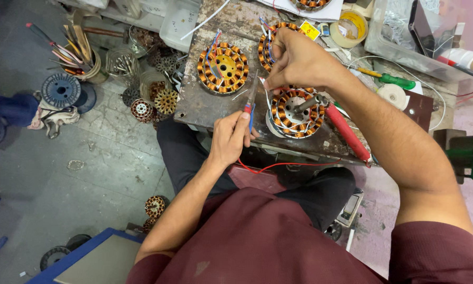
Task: The person works on stator windings, using pliers to adjust wires and scissors to trim excess. They then use a multimeter to test electrical continuity on the windings.
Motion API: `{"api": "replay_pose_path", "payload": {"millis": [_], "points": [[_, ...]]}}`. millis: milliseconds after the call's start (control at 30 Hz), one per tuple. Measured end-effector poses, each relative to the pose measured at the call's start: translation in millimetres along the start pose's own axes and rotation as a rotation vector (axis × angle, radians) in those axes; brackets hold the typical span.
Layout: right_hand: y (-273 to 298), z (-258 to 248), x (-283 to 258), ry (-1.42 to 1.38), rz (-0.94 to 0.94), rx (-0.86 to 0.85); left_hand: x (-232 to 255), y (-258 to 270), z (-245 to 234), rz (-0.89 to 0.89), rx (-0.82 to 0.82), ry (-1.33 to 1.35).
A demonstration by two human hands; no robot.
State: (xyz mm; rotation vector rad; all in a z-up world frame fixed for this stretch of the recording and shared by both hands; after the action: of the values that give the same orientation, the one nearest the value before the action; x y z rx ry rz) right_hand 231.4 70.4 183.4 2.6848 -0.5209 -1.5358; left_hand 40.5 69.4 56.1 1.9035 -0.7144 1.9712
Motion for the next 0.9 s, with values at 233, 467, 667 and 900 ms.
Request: {"api": "replay_pose_path", "payload": {"millis": [233,467,667,900], "points": [[4.7,-2.5,-8.1,0.021,0.016,0.025,5.2,4.2,5.0,-0.021,0.031,-0.087],[10.2,-6.8,-5.0,0.019,-0.034,0.026,6.6,4.3,6.9,0.021,0.041,-0.157],[12.8,-8.8,-2.0,0.024,-0.052,0.046,5.4,5.4,8.5,0.006,0.032,-0.100],[13.3,-8.3,-10.1,0.079,-0.066,0.053,2.9,6.0,7.7,0.001,0.042,-0.109]]}}
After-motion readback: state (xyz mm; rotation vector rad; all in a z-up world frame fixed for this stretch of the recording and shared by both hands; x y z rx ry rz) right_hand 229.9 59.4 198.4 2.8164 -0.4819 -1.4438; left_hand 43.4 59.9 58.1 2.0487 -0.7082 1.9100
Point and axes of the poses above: each hand's wrist, its own y-axis away from the middle knuckle, its own z-axis out of the palm, x = y × z, the point moved 3 cm from there along -y, towards the middle knuckle, and after that the axes turned 12 degrees about x, right-handed, at the moved point
